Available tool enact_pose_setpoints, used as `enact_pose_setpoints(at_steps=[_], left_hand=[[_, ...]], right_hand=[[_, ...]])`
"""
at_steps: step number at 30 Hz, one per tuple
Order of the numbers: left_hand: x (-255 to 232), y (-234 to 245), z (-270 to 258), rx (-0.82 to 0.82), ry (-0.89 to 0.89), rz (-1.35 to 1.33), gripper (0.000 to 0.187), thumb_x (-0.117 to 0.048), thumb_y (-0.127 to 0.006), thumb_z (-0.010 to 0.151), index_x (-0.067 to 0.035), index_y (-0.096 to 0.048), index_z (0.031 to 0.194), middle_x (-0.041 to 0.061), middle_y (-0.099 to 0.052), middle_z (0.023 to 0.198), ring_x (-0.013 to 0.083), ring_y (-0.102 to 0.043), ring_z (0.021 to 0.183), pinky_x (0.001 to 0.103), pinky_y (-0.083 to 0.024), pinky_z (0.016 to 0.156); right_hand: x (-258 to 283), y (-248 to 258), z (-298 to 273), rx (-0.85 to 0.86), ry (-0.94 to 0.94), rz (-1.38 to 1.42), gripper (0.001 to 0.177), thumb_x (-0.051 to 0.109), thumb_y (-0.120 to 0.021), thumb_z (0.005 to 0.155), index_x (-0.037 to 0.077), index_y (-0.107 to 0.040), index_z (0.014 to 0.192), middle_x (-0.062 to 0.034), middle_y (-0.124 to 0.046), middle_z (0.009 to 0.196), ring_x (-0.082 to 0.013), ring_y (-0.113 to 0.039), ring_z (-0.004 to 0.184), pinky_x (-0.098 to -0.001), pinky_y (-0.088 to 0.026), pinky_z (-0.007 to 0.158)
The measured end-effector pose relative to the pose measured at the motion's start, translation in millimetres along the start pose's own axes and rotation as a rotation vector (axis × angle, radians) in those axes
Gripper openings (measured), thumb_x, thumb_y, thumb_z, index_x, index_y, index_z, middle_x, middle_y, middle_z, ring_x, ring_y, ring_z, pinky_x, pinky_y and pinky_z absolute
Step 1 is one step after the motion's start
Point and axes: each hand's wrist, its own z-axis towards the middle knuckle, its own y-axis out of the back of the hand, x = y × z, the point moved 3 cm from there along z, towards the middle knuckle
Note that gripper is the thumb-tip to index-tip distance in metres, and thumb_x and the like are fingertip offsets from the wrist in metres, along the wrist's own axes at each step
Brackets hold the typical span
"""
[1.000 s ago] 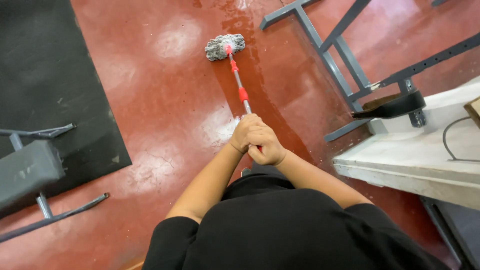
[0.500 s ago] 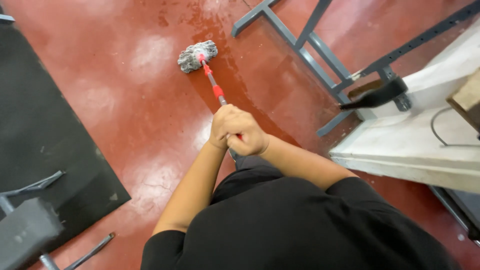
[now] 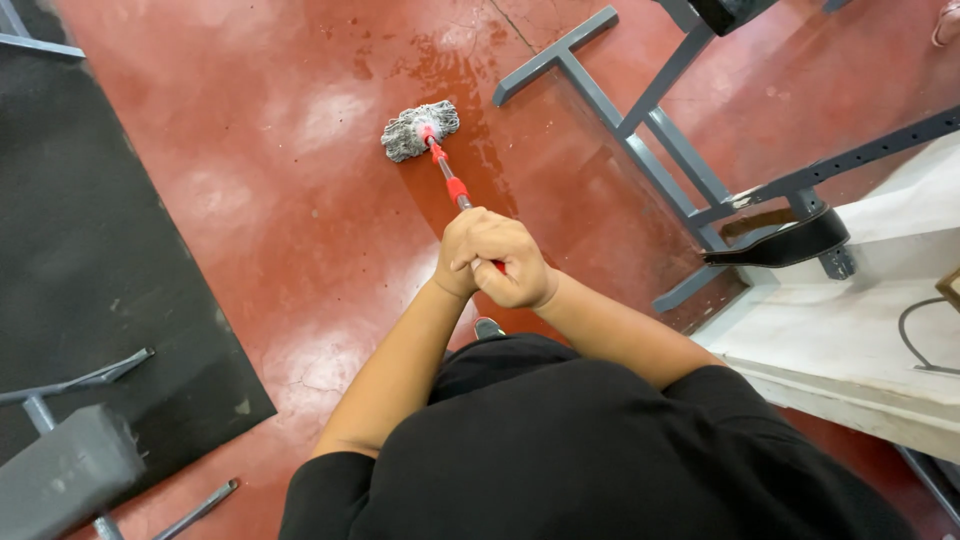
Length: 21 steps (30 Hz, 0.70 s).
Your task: Mopping the floor of a gym around the fitness equipment.
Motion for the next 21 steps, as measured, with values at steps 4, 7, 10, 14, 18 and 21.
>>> enact_pose_setpoints(at_steps=[4, 7, 10, 14, 18, 21], left_hand=[[8.2, 7.2, 1.7, -0.019, 0.034, -0.032, 0.022, -0.03, -0.07, 0.083, -0.009, -0.069, 0.08, 0.008, -0.059, 0.072, 0.0331, -0.062, 0.071, 0.039, -0.05, 0.069], [14.5, 14.8, 10.6, 0.02, 0.048, -0.095, 0.023, -0.035, -0.073, 0.081, -0.012, -0.07, 0.08, 0.005, -0.06, 0.073, 0.0305, -0.062, 0.071, 0.039, -0.048, 0.068], [3.6, 25.0, 25.9, -0.013, -0.06, -0.102, 0.021, -0.035, -0.074, 0.079, -0.014, -0.068, 0.076, 0.004, -0.061, 0.07, 0.0313, -0.059, 0.065, 0.039, -0.048, 0.063], [20.1, 32.6, 23.3, -0.008, -0.168, -0.103, 0.02, -0.036, -0.073, 0.082, -0.017, -0.066, 0.082, 0.002, -0.066, 0.075, 0.0303, -0.063, 0.066, 0.039, -0.05, 0.062], [31.8, 42.6, 19.3, 0.029, -0.215, -0.151, 0.019, -0.038, -0.074, 0.082, -0.02, -0.067, 0.084, -0.001, -0.069, 0.078, 0.0285, -0.065, 0.068, 0.037, -0.05, 0.063], [36.2, 54.4, 9.3, 0.06, -0.21, -0.149, 0.024, -0.047, -0.069, 0.083, -0.024, -0.069, 0.088, -0.003, -0.071, 0.082, 0.027, -0.065, 0.069, 0.037, -0.05, 0.065]], right_hand=[[-15.0, -1.7, -6.0, -0.015, -0.032, -0.026, 0.024, 0.006, -0.054, 0.081, 0.01, -0.077, 0.079, -0.0077, -0.07, 0.074, -0.027, -0.065, 0.067, -0.0397, -0.057, 0.073], [-25.1, -7.3, -9.1, -0.047, -0.052, -0.062, 0.024, 0.005, -0.054, 0.082, 0.008, -0.077, 0.081, -0.0097, -0.069, 0.074, -0.0282, -0.065, 0.068, -0.0401, -0.057, 0.073], [-35.4, -10.0, -16.4, -0.093, -0.074, -0.084, 0.024, 0.005, -0.054, 0.082, 0.007, -0.078, 0.08, -0.0097, -0.071, 0.075, -0.0281, -0.066, 0.069, -0.0404, -0.057, 0.072], [-37.4, -24.1, -10.8, -0.158, -0.109, -0.076, 0.025, 0.003, -0.052, 0.084, 0.004, -0.076, 0.08, -0.0053, -0.062, 0.064, -0.0227, -0.058, 0.061, -0.0375, -0.056, 0.07], [-42.6, -44.3, -14.5, -0.203, -0.131, -0.065, 0.025, 0.003, -0.051, 0.084, 0.003, -0.075, 0.075, -0.0007, -0.055, 0.055, -0.0198, -0.052, 0.055, -0.0354, -0.054, 0.066], [-39.7, -62.8, -9.9, -0.225, -0.139, -0.083, 0.023, 0.002, -0.052, 0.084, 0.003, -0.072, 0.072, 0.0011, -0.053, 0.052, -0.0177, -0.049, 0.053, -0.0344, -0.053, 0.063]])
